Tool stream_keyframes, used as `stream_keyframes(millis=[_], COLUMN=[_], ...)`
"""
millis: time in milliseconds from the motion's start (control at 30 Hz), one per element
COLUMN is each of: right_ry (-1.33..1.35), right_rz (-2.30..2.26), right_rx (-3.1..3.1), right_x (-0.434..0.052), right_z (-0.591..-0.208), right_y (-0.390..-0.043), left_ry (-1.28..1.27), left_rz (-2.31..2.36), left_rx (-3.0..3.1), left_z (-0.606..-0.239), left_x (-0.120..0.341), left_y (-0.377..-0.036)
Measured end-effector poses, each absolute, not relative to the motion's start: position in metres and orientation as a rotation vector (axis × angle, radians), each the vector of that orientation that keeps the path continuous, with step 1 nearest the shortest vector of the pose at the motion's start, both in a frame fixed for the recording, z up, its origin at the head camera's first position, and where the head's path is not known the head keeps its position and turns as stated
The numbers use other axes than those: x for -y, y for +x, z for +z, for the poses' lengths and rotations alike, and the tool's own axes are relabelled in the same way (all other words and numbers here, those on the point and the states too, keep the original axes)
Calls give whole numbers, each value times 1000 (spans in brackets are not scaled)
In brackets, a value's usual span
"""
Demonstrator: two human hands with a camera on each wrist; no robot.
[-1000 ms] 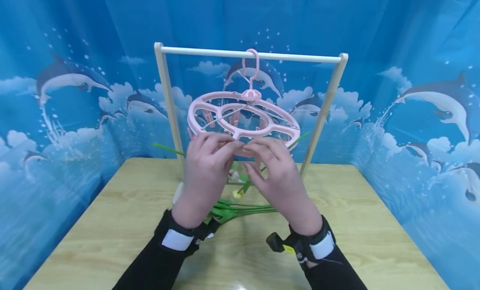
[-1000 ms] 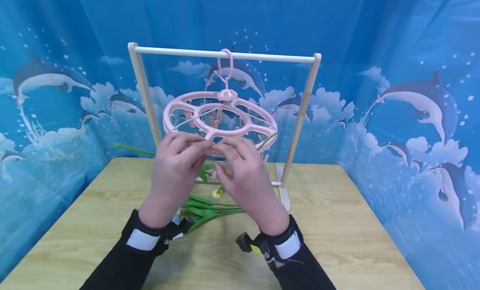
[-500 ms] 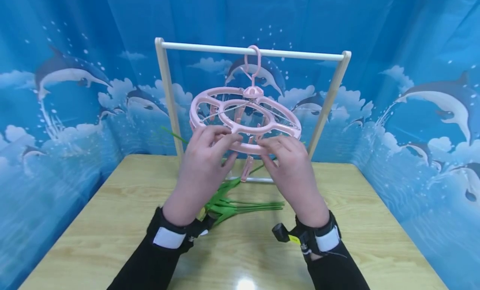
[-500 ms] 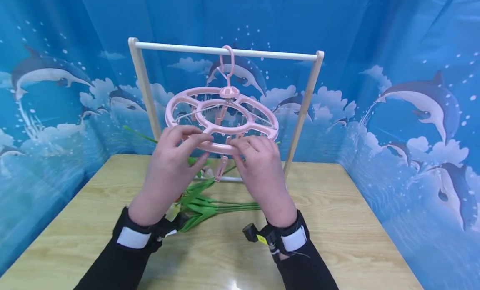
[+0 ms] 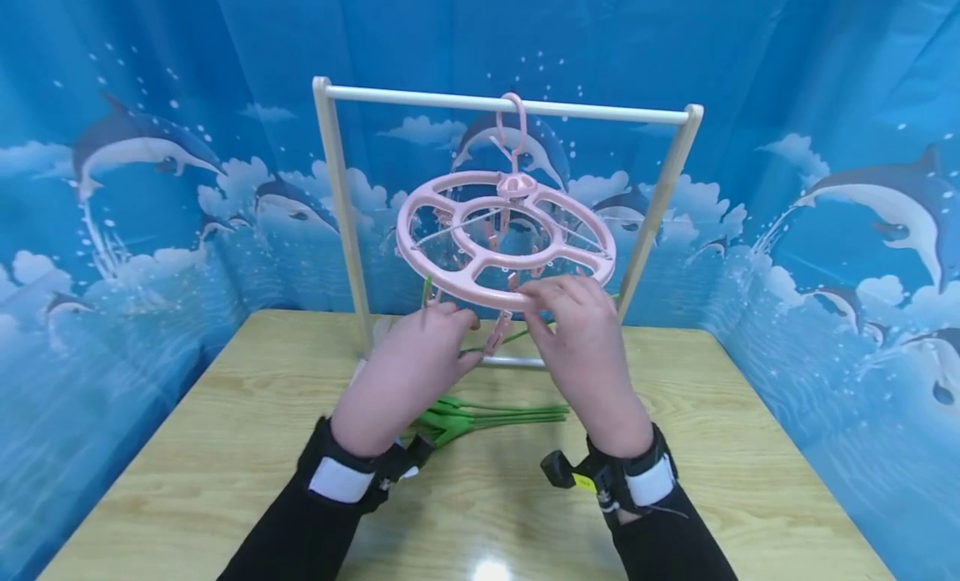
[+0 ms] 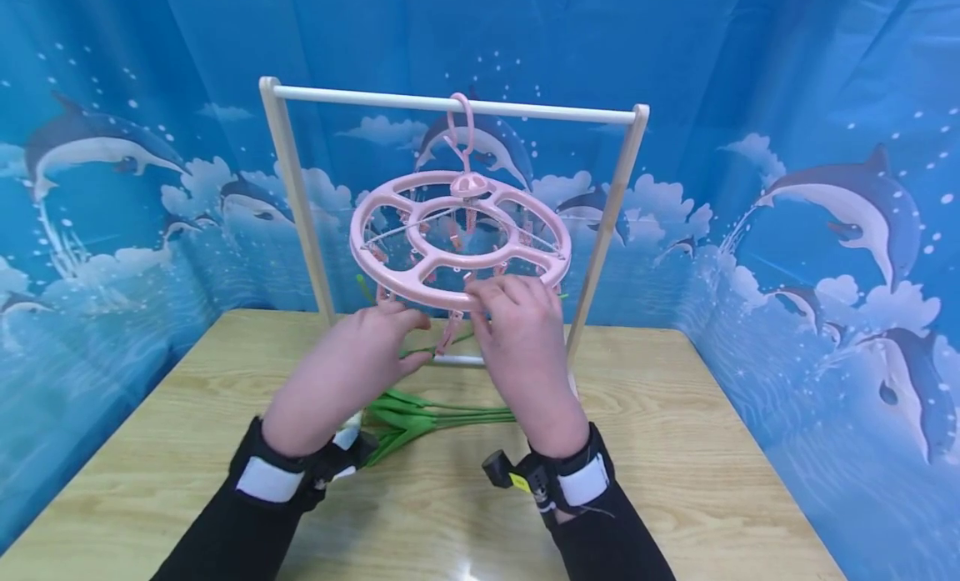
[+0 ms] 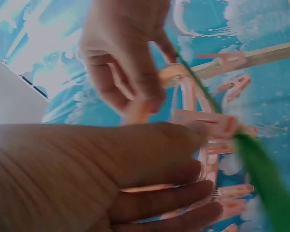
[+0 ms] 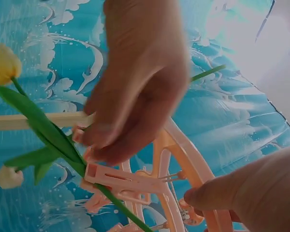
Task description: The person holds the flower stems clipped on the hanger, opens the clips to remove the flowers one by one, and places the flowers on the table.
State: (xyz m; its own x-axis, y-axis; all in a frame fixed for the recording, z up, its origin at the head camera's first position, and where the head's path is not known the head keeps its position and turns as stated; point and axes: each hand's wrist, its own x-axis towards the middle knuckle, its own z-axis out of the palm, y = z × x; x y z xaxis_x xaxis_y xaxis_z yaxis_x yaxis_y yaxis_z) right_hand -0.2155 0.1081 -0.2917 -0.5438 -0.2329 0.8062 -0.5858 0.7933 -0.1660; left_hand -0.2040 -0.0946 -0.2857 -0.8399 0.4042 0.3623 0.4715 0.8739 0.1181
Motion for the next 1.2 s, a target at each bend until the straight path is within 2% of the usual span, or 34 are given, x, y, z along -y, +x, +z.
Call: stream_keyframes(millis=[333, 1200], right_ry=[599, 470], right_rz=[557, 570], right_rx=[2156, 2223], right_x=[-107, -112], right_z=[-291, -280], right_y=[-215, -197], left_ry=[-685, -650], left_rz=[-41, -344], left_rx=[2677, 2825], left_z=[-302, -297], left_x=[90, 86], left_y=[-224, -220])
